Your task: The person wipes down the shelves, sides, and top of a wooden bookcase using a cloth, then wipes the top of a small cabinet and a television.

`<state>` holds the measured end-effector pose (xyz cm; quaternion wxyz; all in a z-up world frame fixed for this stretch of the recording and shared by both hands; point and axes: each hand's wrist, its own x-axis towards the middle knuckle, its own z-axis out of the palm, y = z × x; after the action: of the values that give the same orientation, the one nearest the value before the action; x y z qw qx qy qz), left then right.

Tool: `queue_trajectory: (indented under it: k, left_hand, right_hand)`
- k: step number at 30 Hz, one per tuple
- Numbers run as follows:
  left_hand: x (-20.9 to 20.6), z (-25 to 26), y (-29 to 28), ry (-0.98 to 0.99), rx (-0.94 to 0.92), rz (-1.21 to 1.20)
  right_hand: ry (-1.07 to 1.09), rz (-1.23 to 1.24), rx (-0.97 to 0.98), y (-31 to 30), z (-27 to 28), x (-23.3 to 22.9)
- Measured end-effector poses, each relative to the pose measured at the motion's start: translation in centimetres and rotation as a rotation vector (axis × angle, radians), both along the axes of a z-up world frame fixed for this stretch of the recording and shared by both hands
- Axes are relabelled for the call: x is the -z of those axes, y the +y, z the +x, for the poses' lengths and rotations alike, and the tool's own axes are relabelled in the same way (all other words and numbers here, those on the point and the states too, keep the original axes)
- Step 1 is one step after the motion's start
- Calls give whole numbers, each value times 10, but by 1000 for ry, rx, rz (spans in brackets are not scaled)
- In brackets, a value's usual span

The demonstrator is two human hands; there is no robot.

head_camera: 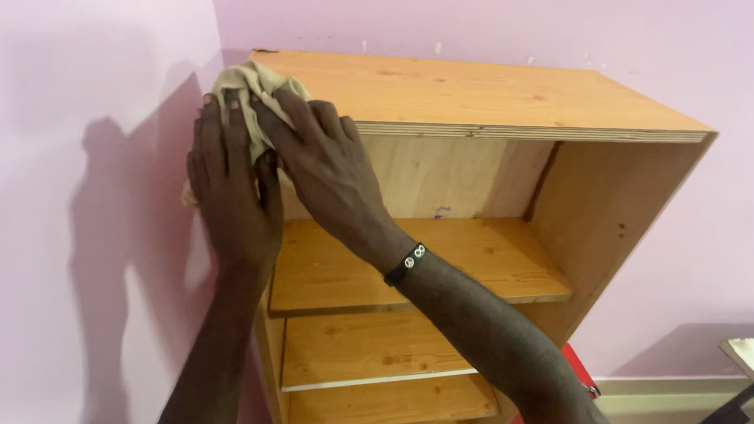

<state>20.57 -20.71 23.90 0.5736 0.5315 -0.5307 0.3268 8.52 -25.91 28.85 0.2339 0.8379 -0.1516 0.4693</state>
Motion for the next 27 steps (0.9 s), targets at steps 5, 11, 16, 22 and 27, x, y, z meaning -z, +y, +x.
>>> queue_trajectory:
  k: [5, 11, 16, 22, 27]
  left_hand:
    - [-13, -47, -28, -234, -184, 94]
    - [-25, -151, -86, -404, -9, 102]
    - [-39, -265, -139, -509, 53, 107]
    - [-48, -373, -201, -609, 136, 59]
    - [-24, -404, -211, -544, 257, -52]
  right_hand:
    - [-92, 17, 104, -26, -64, 4]
    - [-164, 23, 265, -69, -191, 7]
    - [-183, 30, 465, -103, -310, 4]
    - [-288, 70, 425, -150, -419, 13]
    - [-373, 268, 199, -182, -449, 44]
